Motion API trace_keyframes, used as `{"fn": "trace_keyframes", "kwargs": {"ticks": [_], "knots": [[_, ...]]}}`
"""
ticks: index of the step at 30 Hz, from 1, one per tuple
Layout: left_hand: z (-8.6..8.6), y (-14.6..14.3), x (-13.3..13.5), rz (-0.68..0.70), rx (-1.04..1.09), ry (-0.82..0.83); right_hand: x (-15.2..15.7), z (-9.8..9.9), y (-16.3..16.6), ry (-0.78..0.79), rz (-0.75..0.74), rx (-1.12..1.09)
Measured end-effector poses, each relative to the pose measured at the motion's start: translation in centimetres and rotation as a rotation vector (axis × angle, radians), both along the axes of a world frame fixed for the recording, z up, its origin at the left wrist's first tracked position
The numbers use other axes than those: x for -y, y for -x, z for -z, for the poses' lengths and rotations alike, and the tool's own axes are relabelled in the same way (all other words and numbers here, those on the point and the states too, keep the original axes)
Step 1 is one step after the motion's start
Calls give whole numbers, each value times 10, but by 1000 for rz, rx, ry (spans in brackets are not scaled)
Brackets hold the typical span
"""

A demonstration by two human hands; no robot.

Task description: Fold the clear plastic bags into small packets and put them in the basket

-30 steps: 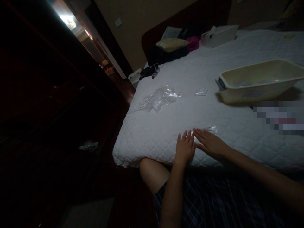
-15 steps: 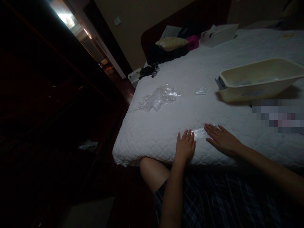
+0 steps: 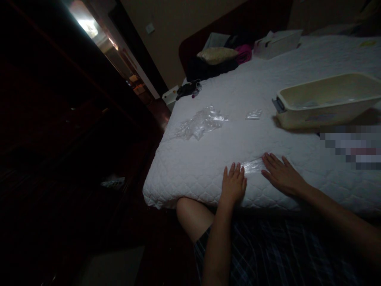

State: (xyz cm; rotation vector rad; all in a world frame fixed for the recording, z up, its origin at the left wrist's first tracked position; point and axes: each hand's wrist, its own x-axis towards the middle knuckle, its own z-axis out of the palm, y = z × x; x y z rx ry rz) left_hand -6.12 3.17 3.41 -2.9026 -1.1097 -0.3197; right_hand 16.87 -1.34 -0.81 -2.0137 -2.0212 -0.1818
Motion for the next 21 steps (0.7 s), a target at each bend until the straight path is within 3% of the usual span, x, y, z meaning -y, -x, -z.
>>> {"fn": "trace_keyframes", "kwargs": {"ticks": [9,15,21], "knots": [[-5,12,-7,78,120,115,-4,1,0,12,21,-47],[-4,13,-6,81,119,39,-1,-2,0,-181,54,-131],[3,6,-1,13,109,-128,9,-12,4,-399,-185,-78]]}}
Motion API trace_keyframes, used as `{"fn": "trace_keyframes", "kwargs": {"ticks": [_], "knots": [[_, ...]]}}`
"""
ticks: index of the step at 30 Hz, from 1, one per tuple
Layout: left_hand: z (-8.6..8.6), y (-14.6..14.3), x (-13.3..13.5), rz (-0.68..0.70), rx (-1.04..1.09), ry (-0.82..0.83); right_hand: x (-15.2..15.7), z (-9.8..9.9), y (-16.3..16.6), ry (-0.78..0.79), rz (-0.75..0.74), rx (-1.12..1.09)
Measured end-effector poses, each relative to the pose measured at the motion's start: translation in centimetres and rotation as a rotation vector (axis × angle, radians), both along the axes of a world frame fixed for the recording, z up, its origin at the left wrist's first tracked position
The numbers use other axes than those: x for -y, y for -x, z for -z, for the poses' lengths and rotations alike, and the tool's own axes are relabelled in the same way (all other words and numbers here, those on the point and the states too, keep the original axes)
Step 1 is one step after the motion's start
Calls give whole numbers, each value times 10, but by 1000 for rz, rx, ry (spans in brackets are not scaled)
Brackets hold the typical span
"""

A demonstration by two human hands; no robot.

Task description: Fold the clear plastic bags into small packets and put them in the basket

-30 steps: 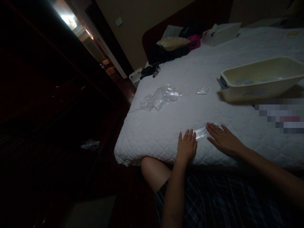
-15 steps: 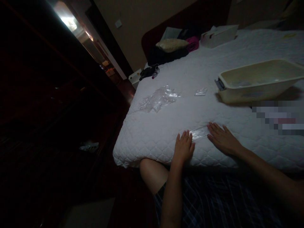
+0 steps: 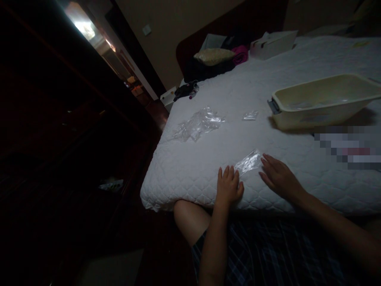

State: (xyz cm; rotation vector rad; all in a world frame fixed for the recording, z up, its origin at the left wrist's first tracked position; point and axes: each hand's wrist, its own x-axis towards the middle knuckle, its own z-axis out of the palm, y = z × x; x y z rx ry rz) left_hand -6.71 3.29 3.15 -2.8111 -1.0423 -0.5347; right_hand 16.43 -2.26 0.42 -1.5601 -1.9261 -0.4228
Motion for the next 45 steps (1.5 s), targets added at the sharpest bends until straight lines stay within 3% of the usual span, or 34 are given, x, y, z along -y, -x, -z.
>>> {"fn": "trace_keyframes", "kwargs": {"ticks": [5,11,14,18,25,31,37,41,45], "knots": [[-2,-6,3,-12,8,-77,-2,2,4,12,-186,129],[-14,4,3,156,116,-77,-7,5,4,87,-133,115],[-13,13,-4,148,244,-90,-8,5,2,93,-141,94],[-3,11,-18,136,247,-159,-9,5,-1,109,-191,-1],[1,-13,-24,238,75,46,-8,4,-2,169,-246,-69],[3,-13,-23,230,72,69,-3,-4,2,144,-216,-80],[5,-12,-24,176,234,201,-3,-3,0,154,-253,-49],[6,-13,-28,105,359,366,-6,3,0,155,-251,-115],[8,-16,-30,79,395,403,-10,6,0,175,-241,-197]]}}
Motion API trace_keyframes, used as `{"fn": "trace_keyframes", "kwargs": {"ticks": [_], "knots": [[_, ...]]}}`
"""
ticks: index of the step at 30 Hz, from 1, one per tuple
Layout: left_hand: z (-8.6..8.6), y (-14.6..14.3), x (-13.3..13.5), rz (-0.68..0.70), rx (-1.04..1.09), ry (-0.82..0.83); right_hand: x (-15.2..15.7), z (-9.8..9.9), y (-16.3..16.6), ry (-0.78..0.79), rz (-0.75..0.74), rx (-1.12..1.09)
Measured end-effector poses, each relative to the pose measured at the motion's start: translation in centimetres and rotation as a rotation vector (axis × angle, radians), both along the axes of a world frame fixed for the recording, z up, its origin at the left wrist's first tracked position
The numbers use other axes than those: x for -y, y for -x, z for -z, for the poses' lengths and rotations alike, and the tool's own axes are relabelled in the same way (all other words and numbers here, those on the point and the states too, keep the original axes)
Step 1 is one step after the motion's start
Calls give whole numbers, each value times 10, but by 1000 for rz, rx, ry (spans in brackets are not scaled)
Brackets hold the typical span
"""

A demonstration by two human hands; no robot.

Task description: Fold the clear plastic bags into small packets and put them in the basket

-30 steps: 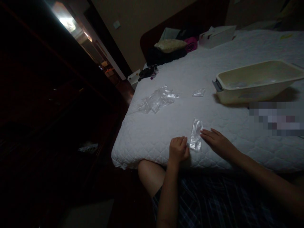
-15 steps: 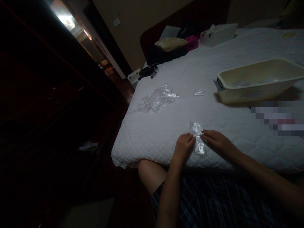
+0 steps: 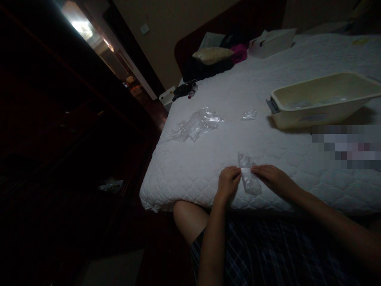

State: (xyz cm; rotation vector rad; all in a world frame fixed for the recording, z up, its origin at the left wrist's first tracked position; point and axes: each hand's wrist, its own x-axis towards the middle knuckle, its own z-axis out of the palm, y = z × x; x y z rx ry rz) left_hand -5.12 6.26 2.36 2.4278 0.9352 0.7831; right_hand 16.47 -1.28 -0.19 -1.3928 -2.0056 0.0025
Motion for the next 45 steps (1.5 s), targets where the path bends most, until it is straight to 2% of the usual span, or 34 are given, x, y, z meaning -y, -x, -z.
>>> {"fn": "trace_keyframes", "kwargs": {"ticks": [8,17,26,33,39,45], "knots": [[1,-5,0,-47,-50,-22,-1,-11,3,118,51,-77],[-7,-6,3,-21,-52,-20,-2,-19,9,154,80,-63],[-13,-25,12,-224,-180,-40,-6,-32,28,169,288,-96],[-8,-34,17,-302,-224,-114,-10,-33,35,184,431,-40],[-6,-39,20,-353,-220,-128,-10,-29,35,180,469,-126],[-7,-37,23,-355,-229,-144,-9,-25,33,182,441,-203]]}}
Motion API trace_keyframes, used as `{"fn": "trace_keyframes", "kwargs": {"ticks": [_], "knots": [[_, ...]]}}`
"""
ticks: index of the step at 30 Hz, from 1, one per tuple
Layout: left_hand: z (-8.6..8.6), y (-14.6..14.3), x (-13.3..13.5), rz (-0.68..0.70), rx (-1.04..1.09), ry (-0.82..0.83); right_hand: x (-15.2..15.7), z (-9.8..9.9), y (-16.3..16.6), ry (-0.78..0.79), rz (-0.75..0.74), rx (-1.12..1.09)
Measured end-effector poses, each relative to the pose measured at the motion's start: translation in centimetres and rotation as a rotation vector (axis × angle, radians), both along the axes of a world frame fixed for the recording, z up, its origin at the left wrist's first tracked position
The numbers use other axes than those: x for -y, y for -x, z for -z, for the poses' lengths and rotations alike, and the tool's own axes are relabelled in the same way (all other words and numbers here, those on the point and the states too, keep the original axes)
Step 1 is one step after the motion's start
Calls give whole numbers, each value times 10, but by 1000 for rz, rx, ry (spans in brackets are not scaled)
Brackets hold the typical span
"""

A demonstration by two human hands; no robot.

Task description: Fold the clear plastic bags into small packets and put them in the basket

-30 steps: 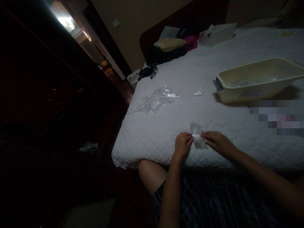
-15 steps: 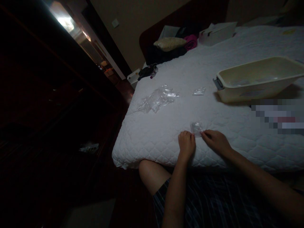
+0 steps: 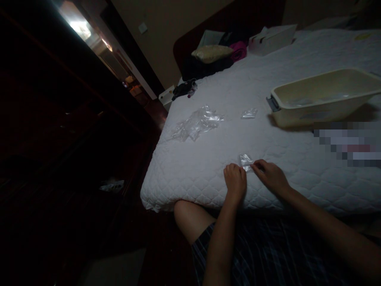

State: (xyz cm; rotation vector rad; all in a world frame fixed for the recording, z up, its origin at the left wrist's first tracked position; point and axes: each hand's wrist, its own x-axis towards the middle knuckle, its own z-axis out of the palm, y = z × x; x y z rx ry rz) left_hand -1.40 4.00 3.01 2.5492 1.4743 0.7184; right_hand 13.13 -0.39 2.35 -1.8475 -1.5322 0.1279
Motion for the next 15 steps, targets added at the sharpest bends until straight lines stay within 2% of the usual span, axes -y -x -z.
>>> {"fn": "trace_keyframes", "kwargs": {"ticks": [8,15], "knots": [[5,-1,2,-5,0,-90,0,1,0,5,2,3],[8,-5,3,-74,-9,-156,-1,6,0,-32,12,-24]]}}
